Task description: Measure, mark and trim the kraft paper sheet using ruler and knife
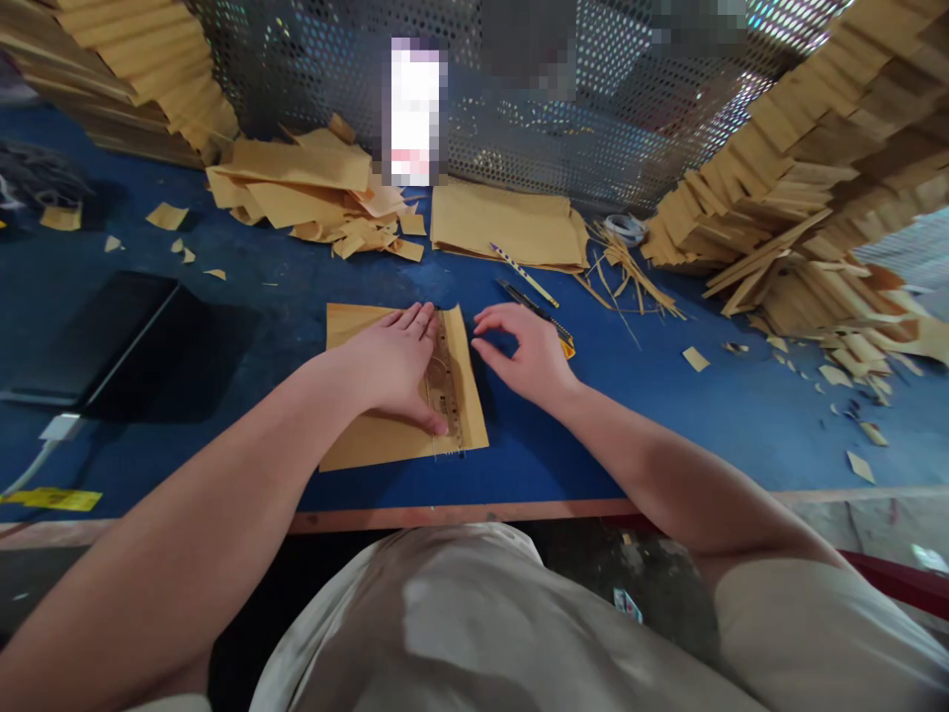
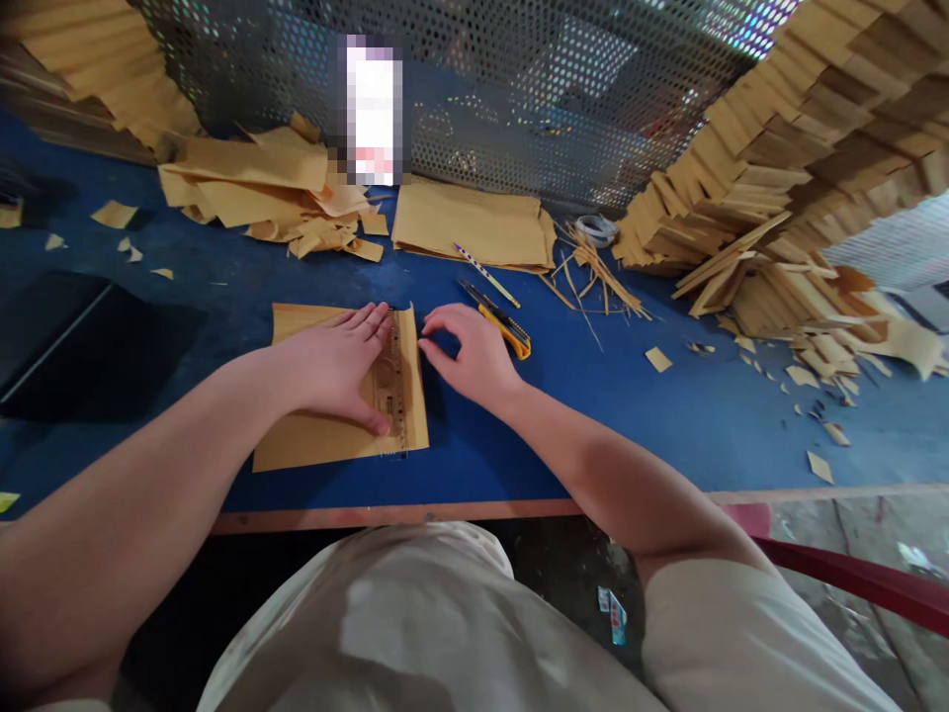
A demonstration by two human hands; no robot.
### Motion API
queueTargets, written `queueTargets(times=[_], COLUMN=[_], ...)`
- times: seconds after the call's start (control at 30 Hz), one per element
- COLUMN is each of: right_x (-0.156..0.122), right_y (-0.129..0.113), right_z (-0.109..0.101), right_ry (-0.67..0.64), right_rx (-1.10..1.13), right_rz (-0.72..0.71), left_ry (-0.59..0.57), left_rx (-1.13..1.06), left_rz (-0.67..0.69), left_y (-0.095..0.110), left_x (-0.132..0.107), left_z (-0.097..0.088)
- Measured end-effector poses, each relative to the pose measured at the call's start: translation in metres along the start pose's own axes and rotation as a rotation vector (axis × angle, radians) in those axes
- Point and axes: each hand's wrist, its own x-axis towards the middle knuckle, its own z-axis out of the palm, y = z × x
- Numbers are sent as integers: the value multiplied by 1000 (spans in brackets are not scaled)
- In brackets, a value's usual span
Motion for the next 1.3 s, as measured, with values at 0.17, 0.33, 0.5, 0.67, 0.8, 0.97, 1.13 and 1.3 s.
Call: queueTargets(times=[0.17, 0.33, 0.5, 0.67, 0.8, 0.97, 1.13, 1.3], right_x=[15, 41, 75, 95, 101, 101, 97, 86], right_y=[6, -3, -3, 1, 8, 6, -6, -21], right_z=[3, 5, 7, 17, 24, 24, 18, 13], right_ry=[-85, -324, -535, -537, -480, -457, -562, -651], right_rx=[-143, -239, -295, -268, -245, -189, -90, -60], right_rz=[249, 369, 426, 494, 541, 576, 720, 735], left_ry=[41, 41, 28, 14, 14, 17, 12, 29], left_rx=[-15, -10, 9, 40, 46, 48, 61, 87], left_rz=[7, -5, -15, -15, -26, -25, -21, -14], left_y=[-3, -1, 7, 9, 9, 9, 11, 12], left_x=[0, 1, -4, -5, -3, -3, -4, -5], left_z=[4, 4, -5, -8, -6, -7, -9, -8])
